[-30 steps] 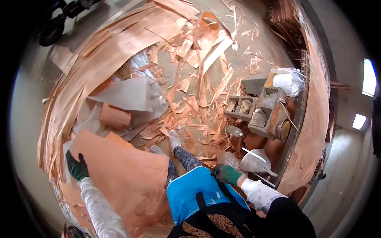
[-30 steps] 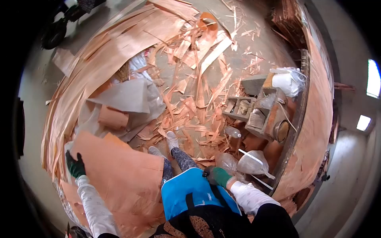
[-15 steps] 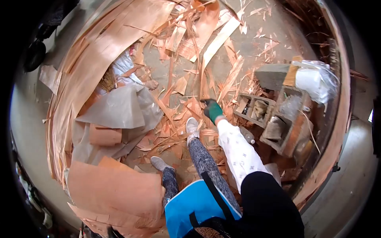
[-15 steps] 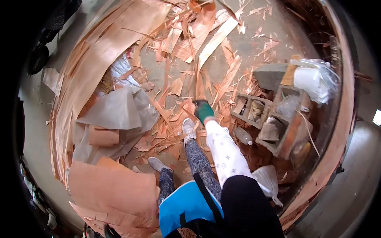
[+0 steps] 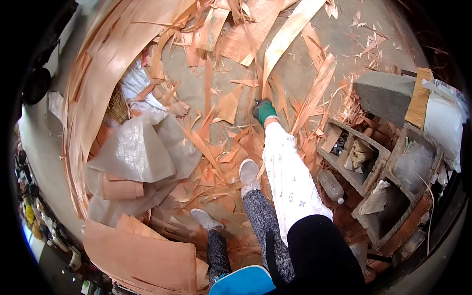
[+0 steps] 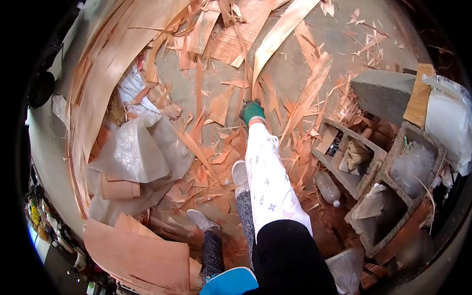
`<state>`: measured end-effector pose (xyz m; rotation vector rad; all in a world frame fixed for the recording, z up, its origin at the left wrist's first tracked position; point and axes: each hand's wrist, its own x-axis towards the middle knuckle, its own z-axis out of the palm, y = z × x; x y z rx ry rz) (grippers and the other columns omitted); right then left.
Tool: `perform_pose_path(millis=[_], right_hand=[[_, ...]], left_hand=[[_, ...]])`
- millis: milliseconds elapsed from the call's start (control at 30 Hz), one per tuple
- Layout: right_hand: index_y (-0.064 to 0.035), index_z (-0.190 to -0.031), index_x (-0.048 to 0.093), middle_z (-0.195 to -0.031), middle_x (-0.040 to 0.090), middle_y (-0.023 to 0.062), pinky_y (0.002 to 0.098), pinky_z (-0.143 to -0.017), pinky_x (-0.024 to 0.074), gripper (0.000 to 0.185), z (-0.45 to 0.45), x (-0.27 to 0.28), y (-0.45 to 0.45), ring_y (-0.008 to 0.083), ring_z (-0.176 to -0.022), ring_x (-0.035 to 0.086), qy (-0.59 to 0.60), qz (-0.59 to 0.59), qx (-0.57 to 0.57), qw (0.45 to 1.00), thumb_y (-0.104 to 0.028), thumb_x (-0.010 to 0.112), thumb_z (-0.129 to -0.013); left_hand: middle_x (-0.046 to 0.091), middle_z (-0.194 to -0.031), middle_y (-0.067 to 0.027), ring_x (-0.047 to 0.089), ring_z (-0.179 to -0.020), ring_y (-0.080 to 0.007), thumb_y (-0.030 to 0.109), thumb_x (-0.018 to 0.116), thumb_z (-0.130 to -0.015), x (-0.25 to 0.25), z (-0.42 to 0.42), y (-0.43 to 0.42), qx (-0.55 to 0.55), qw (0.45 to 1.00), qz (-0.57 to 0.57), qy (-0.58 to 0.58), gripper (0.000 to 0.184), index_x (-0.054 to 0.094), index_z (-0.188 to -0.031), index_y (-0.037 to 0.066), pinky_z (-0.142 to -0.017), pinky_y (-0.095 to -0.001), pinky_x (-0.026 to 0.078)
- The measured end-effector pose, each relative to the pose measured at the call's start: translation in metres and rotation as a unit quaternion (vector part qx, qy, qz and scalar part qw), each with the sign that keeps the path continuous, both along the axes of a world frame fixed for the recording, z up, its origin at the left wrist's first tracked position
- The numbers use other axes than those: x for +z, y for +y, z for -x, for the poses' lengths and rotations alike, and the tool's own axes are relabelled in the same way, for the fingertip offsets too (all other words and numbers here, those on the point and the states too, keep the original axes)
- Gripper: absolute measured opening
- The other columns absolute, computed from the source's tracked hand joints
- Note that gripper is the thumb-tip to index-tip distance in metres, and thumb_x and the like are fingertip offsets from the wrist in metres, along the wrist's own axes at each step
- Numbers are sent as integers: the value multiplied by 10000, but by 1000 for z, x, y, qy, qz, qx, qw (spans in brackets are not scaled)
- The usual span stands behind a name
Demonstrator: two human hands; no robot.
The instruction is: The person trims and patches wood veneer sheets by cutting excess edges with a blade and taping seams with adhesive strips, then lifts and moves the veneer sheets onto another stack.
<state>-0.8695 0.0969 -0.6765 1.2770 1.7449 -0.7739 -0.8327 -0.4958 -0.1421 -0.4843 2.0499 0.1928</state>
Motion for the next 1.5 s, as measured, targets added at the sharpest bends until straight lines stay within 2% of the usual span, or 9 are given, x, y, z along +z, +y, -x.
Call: perform_pose_path(millis=[300, 500, 667, 867, 1100, 1300, 1367, 1433, 1500], right_hand=[[-51, -1187, 639, -1073, 670, 55, 295, -818, 473, 349, -118, 229, -113, 144, -909, 580, 399, 252, -381, 795, -130, 550, -859], [-15, -1012, 688, -997, 681, 104, 317, -855, 490, 200, -232, 473, -211, 181, -942, 632, 407, 397, -253, 783, -45, 597, -837], [-44, -945, 702, -949, 674, 127, 348, -792, 520, 218, -303, 597, -279, 245, -890, 652, 380, 387, -140, 828, 22, 555, -798], [-79, -1048, 682, -1019, 681, 131, 371, -845, 522, 285, -366, 633, -377, 261, -943, 662, 384, 201, -120, 893, -26, 574, -790], [-30, -1006, 640, -1269, 561, 136, 339, -982, 436, 195, -357, 712, -450, 204, -1168, 535, 624, 186, -438, 620, 32, 624, -823], [-22, -943, 674, -937, 675, 106, 323, -796, 494, 137, -432, 727, -509, 187, -870, 641, 625, 2, -126, 770, -14, 630, -814], [-40, -929, 677, -907, 684, 60, 306, -794, 488, 118, -484, 755, -525, 145, -854, 623, 586, 53, -223, 777, -38, 613, -831], [-41, -958, 680, -904, 687, 43, 278, -773, 479, 173, -549, 751, -543, 123, -823, 603, 474, 107, -375, 789, -92, 596, -816], [-54, -950, 677, -874, 687, 41, 276, -734, 482, 201, -616, 766, -555, 132, -762, 594, 469, 83, -342, 810, -142, 573, -802]], left_hand=[[561, -1283, -184, 572, -1102, -349, 182, 577, -939, -42, 39, 107, -225, 927, -279, 108, 398, 534, -1311, 46, -951, -392, 470], [531, -1286, -89, 566, -1117, -230, 409, 468, -986, -112, 60, 188, 373, 873, -305, -78, 472, 441, -1353, 113, -853, -364, 495], [634, -1094, -142, 630, -919, -308, 538, 480, -929, -209, 25, 215, 325, 789, -434, -289, 580, 527, -1263, 66, -839, -455, 519], [655, -940, -92, 656, -802, -242, 218, 681, -846, -40, 20, 227, 222, 769, -560, -212, 332, 591, -1121, 56, -761, -366, 559], [603, -1182, -123, 603, -1015, -207, 159, 502, -956, 38, 5, 117, 91, 652, -753, -17, 330, 539, -1224, -31, -915, -330, 484], [400, -1462, -134, 374, -1343, -273, 237, 366, -1013, 106, 5, 79, -348, 646, -412, 540, 438, 407, -1407, 51, -1119, -347, 274], [495, -1362, -156, 486, -1220, -271, 380, 426, -982, 125, -22, 80, -108, 660, -655, 350, 529, 446, -1368, 18, -1016, -343, 374], [498, -1372, -117, 487, -1227, -259, 487, 460, -960, 217, -67, 71, 249, 528, -774, -245, 641, 391, -1401, 28, -1049, -387, 352], [396, -1463, -109, 381, -1330, -252, 491, 446, -965, 199, -81, 62, 214, 491, -777, -330, 659, 331, -1450, 61, -1137, -403, 230]])
